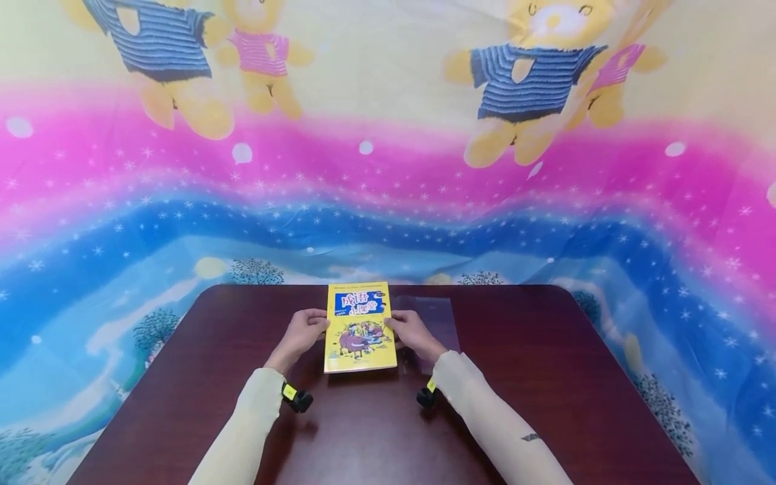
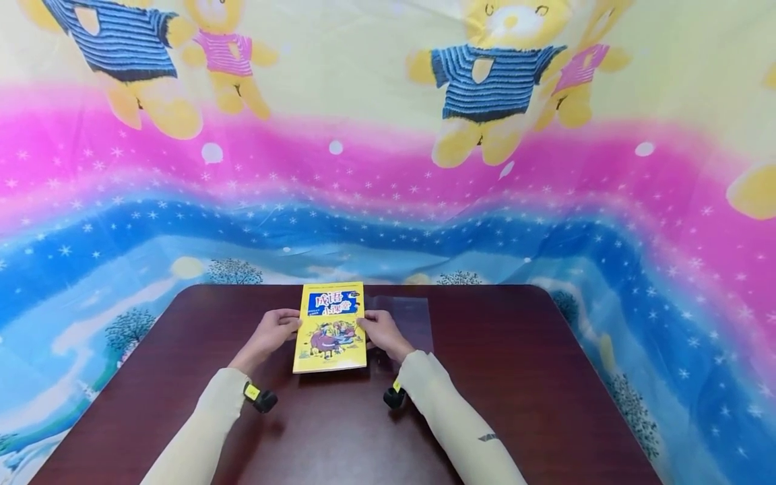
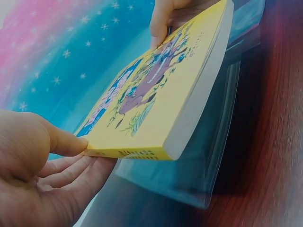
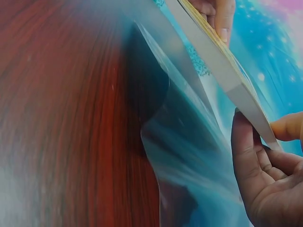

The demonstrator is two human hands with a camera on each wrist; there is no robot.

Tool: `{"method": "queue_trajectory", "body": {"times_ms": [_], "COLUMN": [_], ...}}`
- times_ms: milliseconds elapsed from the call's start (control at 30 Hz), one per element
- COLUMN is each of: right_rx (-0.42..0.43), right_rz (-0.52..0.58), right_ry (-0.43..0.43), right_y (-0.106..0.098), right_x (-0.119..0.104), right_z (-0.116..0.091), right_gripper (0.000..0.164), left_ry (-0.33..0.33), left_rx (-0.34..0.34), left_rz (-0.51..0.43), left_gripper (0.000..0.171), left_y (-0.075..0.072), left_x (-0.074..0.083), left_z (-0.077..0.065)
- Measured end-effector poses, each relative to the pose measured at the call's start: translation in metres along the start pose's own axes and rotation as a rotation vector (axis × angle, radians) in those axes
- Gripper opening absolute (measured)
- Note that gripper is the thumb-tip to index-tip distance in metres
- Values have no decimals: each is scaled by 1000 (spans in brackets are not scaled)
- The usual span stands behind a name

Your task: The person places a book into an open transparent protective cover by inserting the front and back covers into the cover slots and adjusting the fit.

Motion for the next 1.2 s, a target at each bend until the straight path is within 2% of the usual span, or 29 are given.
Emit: {"method": "queue_trajectory", "body": {"times_ms": [333,533,767,967,1200], "right_rx": [36,49,97,114,149], "right_rz": [5,6,-22,-26,-46], "right_ry": [-4,21,30,28,30], "right_y": [-23,-31,-47,-56,-71], "right_x": [5,12,17,18,24], "right_z": [-10,-17,-26,-33,-45], "right_gripper": [43,44,44,44,45], "left_ry": [32,23,42,39,42], "left_rx": [-25,-40,-79,-89,-95], "left_rz": [-4,-25,-45,-33,-25], "left_gripper": [38,37,37,36,35], "left_y": [19,30,44,52,71], "left_x": [8,11,19,24,32], "left_z": [19,24,31,37,40]}}
Point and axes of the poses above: each hand's wrist, its own z-axis towards the middle knuckle, its own y-axis out of the palm, x = y × z, the point moved 3 cm from there along z, towards the middle knuckle, and after that the axes turned 15 degrees about -x, right-handed, at the moved point
